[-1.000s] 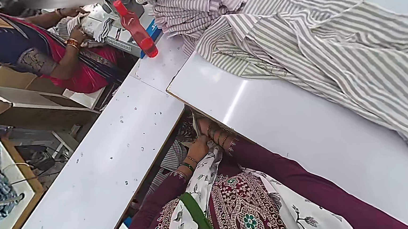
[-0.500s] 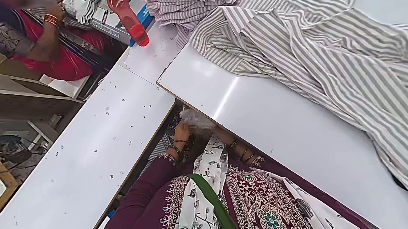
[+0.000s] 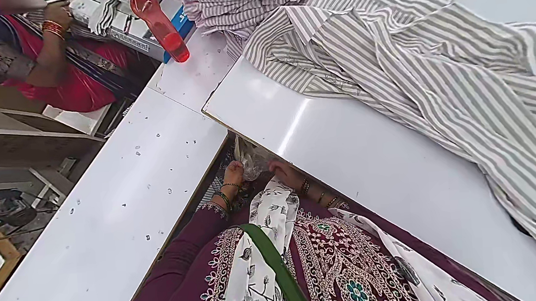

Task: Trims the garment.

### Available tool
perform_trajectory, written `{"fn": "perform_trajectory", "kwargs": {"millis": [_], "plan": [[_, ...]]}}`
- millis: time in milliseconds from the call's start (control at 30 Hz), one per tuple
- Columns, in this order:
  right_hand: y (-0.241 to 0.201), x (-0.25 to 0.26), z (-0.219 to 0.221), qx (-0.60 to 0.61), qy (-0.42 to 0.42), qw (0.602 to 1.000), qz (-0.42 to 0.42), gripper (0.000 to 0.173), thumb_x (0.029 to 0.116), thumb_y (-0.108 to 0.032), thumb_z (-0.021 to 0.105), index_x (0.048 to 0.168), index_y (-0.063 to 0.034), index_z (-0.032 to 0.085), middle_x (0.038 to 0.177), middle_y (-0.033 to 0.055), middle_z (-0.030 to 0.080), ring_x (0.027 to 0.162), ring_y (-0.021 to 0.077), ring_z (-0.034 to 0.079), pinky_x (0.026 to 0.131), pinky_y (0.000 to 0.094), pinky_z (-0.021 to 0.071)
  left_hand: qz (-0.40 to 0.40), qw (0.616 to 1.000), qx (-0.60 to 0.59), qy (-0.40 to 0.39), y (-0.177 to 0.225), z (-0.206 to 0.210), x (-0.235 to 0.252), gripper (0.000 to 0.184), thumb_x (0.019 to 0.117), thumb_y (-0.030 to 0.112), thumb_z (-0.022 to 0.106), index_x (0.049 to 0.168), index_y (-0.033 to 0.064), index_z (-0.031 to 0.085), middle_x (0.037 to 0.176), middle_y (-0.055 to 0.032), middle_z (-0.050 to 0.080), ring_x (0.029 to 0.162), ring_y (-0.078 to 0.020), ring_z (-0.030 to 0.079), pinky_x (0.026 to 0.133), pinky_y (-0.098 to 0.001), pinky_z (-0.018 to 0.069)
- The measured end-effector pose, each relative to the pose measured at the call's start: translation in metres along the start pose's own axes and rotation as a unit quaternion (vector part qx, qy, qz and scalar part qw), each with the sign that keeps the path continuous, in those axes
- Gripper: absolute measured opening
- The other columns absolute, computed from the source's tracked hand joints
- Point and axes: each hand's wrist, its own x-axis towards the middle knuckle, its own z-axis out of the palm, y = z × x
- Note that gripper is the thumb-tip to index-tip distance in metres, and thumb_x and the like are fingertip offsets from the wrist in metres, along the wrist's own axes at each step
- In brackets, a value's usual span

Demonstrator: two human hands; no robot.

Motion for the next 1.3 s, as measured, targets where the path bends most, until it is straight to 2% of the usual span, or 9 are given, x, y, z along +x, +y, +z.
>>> {"fn": "perform_trajectory", "kwargs": {"millis": [100, 200, 400, 533, 600, 733, 933, 1100, 1300], "plan": [[-0.005, 0.011, 0.004, -0.015, 0.104, 0.993, 0.061, 0.035, 0.1056, 0.001, 0.035, 0.121, 0.0182, 0.061, 0.134, 0.0320, 0.060, 0.134, 0.0345, 0.053, 0.115, 0.0380, 0.0373, -0.012, 1.000, 0.028, 0.003, 0.006, -0.005, 0.005, 0.042, 0.1001, -0.006, 0.047, 0.141, -0.0068, 0.041, 0.115, -0.0219, 0.060, 0.094, -0.0218, 0.060, 0.082, -0.0355, 0.0516], [-0.006, 0.033, 0.014, -0.007, 0.111, 0.993, 0.024, 0.035, 0.1050, 0.002, 0.035, 0.118, 0.0184, 0.063, 0.129, 0.0315, 0.063, 0.131, 0.0352, 0.057, 0.115, 0.0388, 0.0384, -0.028, 0.992, 0.108, -0.053, 0.013, -0.007, 0.010, 0.059, 0.0959, -0.008, 0.051, 0.151, -0.0036, 0.032, 0.129, -0.0270, 0.059, 0.111, -0.0294, 0.062, 0.095, -0.0418, 0.0512], [-0.028, 0.093, 0.027, -0.177, -0.192, 0.948, 0.183, 0.039, 0.1058, -0.004, 0.044, 0.142, 0.0080, 0.052, 0.144, 0.0308, 0.053, 0.138, 0.0422, 0.049, 0.116, 0.0537, 0.0340, -0.088, 0.994, 0.060, -0.038, 0.034, -0.008, 0.020, 0.054, 0.1063, 0.015, 0.049, 0.153, -0.0005, 0.027, 0.128, -0.0237, 0.058, 0.101, -0.0250, 0.062, 0.084, -0.0385, 0.0529], [-0.013, 0.102, 0.042, -0.266, -0.280, 0.908, 0.165, 0.050, 0.1036, -0.026, 0.060, 0.141, 0.0067, 0.054, 0.141, 0.0315, 0.055, 0.135, 0.0458, 0.051, 0.113, 0.0599, 0.0365, -0.081, 0.967, 0.239, -0.044, 0.039, -0.011, 0.044, 0.073, 0.1013, 0.029, 0.065, 0.153, -0.0051, 0.027, 0.139, -0.0279, 0.056, 0.127, -0.0342, 0.059, 0.108, -0.0475, 0.0465], [-0.022, 0.101, 0.038, -0.272, -0.261, 0.911, 0.164, 0.040, 0.1054, -0.017, 0.054, 0.138, 0.0076, 0.056, 0.142, 0.0305, 0.054, 0.136, 0.0437, 0.050, 0.114, 0.0570, 0.0356, -0.065, 0.938, 0.330, -0.082, 0.034, -0.013, 0.049, 0.055, 0.1014, 0.020, 0.062, 0.145, -0.0077, 0.043, 0.139, -0.0292, 0.057, 0.131, -0.0389, 0.056, 0.112, -0.0526, 0.0420], [-0.021, 0.108, 0.035, -0.178, -0.159, 0.967, 0.088, 0.038, 0.1017, 0.008, 0.038, 0.131, 0.0079, 0.063, 0.143, 0.0243, 0.057, 0.138, 0.0343, 0.051, 0.119, 0.0429, 0.0339, -0.022, 0.959, 0.261, -0.108, 0.009, -0.024, 0.043, 0.033, 0.1047, 0.014, 0.053, 0.130, -0.0067, 0.056, 0.121, -0.0260, 0.063, 0.110, -0.0338, 0.063, 0.099, -0.0499, 0.0482], [-0.042, 0.116, 0.033, -0.280, -0.192, 0.896, 0.286, 0.050, 0.1035, -0.016, 0.056, 0.146, 0.0086, 0.047, 0.149, 0.0289, 0.049, 0.142, 0.0410, 0.044, 0.117, 0.0568, 0.0332, 0.008, 0.972, 0.236, 0.004, 0.011, -0.024, 0.011, 0.021, 0.0969, 0.001, 0.056, 0.115, -0.0090, 0.055, 0.099, -0.0212, 0.061, 0.091, -0.0279, 0.061, 0.086, -0.0426, 0.0492], [-0.029, 0.106, 0.025, -0.237, -0.129, 0.919, 0.288, 0.068, 0.0968, -0.017, 0.069, 0.153, 0.0058, 0.037, 0.154, 0.0274, 0.043, 0.147, 0.0384, 0.039, 0.121, 0.0525, 0.0283, 0.017, 0.975, 0.219, 0.013, 0.023, -0.020, 0.017, 0.040, 0.0971, 0.001, 0.059, 0.134, -0.0079, 0.047, 0.132, -0.0280, 0.057, 0.119, -0.0348, 0.061, 0.102, -0.0459, 0.0488], [-0.016, 0.087, 0.022, -0.223, -0.067, 0.934, 0.271, 0.059, 0.0996, -0.018, 0.063, 0.152, 0.0025, 0.043, 0.151, 0.0256, 0.048, 0.145, 0.0361, 0.042, 0.120, 0.0501, 0.0307, 0.041, 0.974, 0.211, -0.073, 0.032, 0.006, 0.027, 0.097, 0.0934, 0.037, 0.075, 0.158, -0.0037, 0.015, 0.145, -0.0303, 0.049, 0.132, -0.0356, 0.055, 0.113, -0.0463, 0.0430]]}}
